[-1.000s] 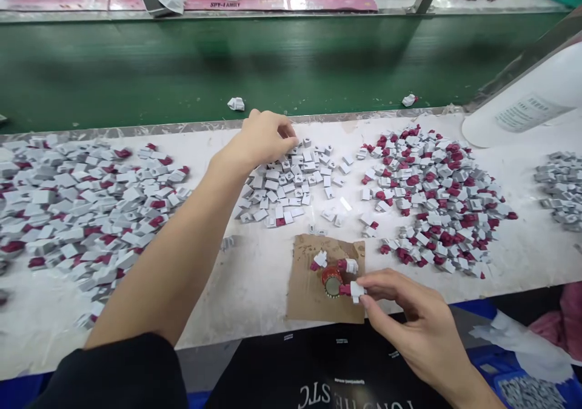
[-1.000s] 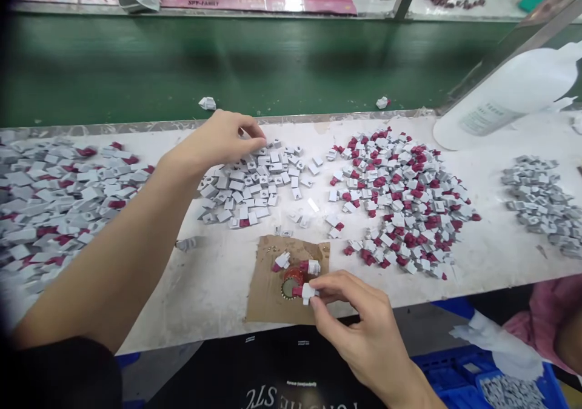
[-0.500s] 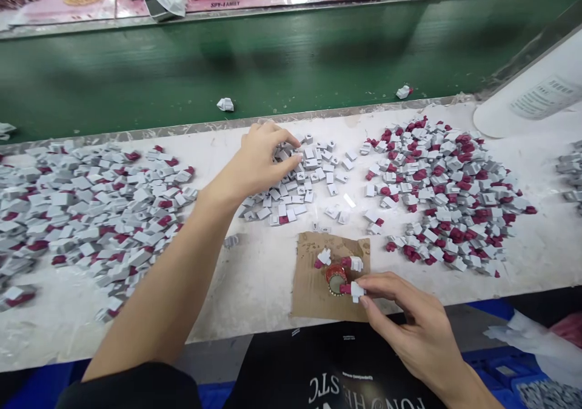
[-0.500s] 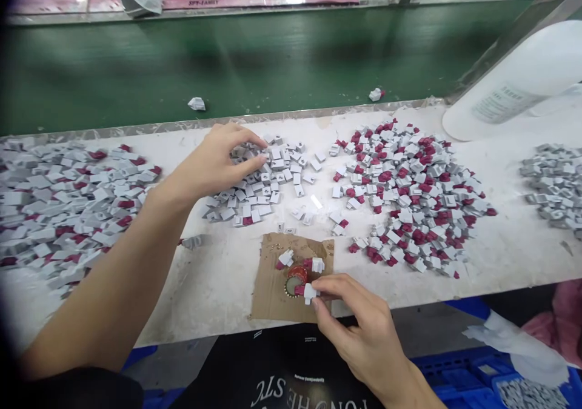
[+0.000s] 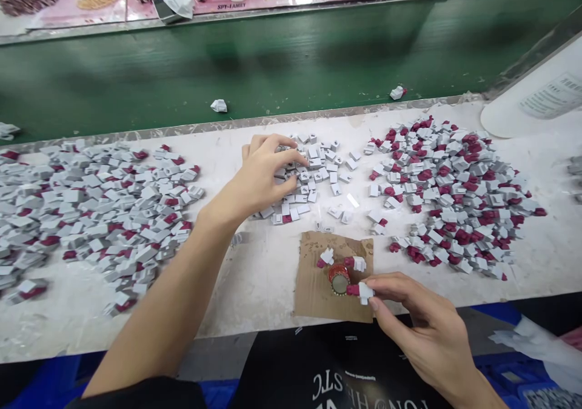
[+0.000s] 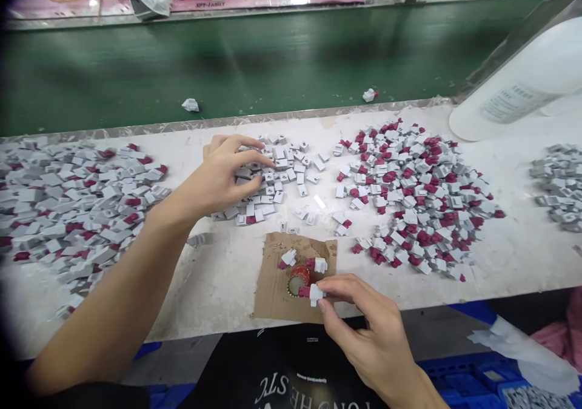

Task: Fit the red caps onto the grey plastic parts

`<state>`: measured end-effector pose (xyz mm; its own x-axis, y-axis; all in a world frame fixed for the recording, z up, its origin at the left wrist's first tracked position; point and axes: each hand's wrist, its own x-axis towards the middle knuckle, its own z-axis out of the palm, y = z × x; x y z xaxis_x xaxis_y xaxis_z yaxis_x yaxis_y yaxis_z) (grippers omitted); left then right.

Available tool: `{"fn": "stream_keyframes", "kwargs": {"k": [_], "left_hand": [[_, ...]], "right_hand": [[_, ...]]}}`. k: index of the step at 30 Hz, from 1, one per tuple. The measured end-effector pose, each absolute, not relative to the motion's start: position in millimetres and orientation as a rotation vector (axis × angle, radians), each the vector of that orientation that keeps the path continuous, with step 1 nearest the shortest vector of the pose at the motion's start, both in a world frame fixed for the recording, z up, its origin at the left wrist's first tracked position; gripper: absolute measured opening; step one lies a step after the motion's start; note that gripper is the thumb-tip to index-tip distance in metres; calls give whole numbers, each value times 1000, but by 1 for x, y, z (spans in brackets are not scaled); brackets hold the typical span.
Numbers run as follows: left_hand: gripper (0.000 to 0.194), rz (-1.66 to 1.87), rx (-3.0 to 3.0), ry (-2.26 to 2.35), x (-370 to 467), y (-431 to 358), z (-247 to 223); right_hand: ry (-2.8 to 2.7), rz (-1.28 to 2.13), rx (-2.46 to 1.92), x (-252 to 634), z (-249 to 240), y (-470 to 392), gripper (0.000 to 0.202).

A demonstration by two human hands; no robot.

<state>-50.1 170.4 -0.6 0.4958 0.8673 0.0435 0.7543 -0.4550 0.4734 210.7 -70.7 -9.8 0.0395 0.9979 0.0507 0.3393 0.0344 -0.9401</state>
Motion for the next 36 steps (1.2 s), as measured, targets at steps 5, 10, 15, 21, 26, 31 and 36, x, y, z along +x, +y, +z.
{"fn": "stream_keyframes", "kwargs": {"k": [5, 10, 15, 21, 26, 31, 36], "left_hand": [[13, 437, 2409, 1384, -49, 173, -1], [19, 386, 2496, 1393, -41, 172, 1], [22, 247, 2635, 1460, -35, 175, 1], [5, 410, 2382, 1396, -30, 171, 23], [28, 768, 1532, 1278, -19, 143, 34], [41, 743, 1050, 971, 5, 111, 24], [32, 771, 760, 869, 19, 99, 16]], "right_hand": [[-1151, 998, -1478, 206, 1, -58, 15], [-978, 1091, -1428, 205, 6, -32, 16], [-705, 1270, -1304, 203, 2, -11, 14], [-599, 1304, -1260, 199, 4, 9, 14], [-639, 1177, -1228, 197, 6, 23, 11], [-663, 1072, -1214, 190, 9, 36, 11], [-682, 1019, -1246, 193, 7, 39, 10]]}}
